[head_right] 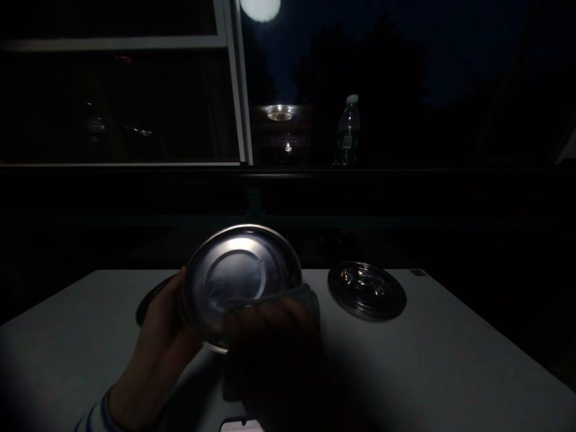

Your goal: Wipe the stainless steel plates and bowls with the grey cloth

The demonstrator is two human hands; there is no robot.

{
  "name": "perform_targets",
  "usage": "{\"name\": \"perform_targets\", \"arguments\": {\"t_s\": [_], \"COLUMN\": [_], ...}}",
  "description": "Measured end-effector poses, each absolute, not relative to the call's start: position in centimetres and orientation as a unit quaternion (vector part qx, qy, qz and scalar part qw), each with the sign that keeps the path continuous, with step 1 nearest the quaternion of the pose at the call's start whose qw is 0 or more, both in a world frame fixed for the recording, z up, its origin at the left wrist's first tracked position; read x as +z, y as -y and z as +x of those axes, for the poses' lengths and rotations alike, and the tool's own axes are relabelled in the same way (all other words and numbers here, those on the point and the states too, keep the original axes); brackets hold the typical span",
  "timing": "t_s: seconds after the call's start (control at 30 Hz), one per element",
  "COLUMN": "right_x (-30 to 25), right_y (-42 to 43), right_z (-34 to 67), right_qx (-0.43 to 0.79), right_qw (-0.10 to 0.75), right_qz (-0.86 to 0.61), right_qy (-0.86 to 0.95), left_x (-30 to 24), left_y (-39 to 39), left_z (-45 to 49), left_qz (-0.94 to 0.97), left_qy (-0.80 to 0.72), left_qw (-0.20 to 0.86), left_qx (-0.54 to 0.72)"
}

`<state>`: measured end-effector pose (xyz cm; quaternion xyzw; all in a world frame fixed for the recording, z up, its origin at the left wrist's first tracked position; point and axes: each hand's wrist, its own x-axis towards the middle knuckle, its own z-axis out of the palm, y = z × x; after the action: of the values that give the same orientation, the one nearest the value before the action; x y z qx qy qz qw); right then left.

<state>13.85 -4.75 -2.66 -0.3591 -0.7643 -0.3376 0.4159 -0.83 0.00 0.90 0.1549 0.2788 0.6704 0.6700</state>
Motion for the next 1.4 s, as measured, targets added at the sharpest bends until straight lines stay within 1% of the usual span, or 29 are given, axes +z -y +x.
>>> {"name": "perform_targets", "arguments": {"t_s": [0.07,0.23,0.37,0.53,0.7,0.9,0.97,1.0,1.03,1.17,1.33,1.4], "right_x": [-2.6,-2.6,-2.7,-2.1,-1.9,-2.2,-2.2,-2.2,-2.1,-1.9,-1.9,-1.9], "right_y": [4.7,4.6,4.7,4.6,4.4,4.4,4.5,4.6,4.5,4.4,4.4,4.2], "right_z": [14.0,15.0,14.8,15.5,15.4,15.6,15.3,15.2,15.2,15.6,15.8,16.1], "right_qx": [-0.329,-0.362,-0.333,-0.355,-0.363,-0.333,-0.334,-0.348,-0.334,-0.356,-0.333,-0.336], "right_qw": [0.418,0.439,0.412,0.460,0.438,0.477,0.463,0.477,0.452,0.483,0.458,0.471], "right_qz": [-0.352,-0.341,-0.354,-0.357,-0.336,-0.345,-0.335,-0.314,-0.325,-0.324,-0.337,-0.354], "right_qy": [0.770,0.749,0.770,0.731,0.750,0.736,0.750,0.743,0.760,0.731,0.752,0.735], "left_x": [0.8,0.8,1.0,1.3,1.2,1.1,1.1,1.1,1.1,1.1,1.3,1.3], "left_y": [-0.1,-0.4,-0.4,-0.3,-0.6,-0.6,-0.6,-0.7,-0.7,-0.8,-0.6,-0.5], "left_z": [-0.9,-1.1,-1.1,-1.2,-1.3,-1.2,-1.2,-1.3,-1.3,-1.4,-1.2,-1.1], "left_qz": [0.156,0.157,0.156,0.162,0.157,0.162,0.161,0.160,0.161,0.169,0.174,0.179], "left_qy": [-0.281,-0.271,-0.283,-0.282,-0.293,-0.301,-0.310,-0.310,-0.308,-0.303,-0.302,-0.309], "left_qw": [0.676,0.673,0.671,0.667,0.674,0.677,0.675,0.673,0.669,0.666,0.670,0.672], "left_qx": [0.663,0.670,0.667,0.670,0.659,0.652,0.650,0.653,0.657,0.661,0.655,0.649]}}
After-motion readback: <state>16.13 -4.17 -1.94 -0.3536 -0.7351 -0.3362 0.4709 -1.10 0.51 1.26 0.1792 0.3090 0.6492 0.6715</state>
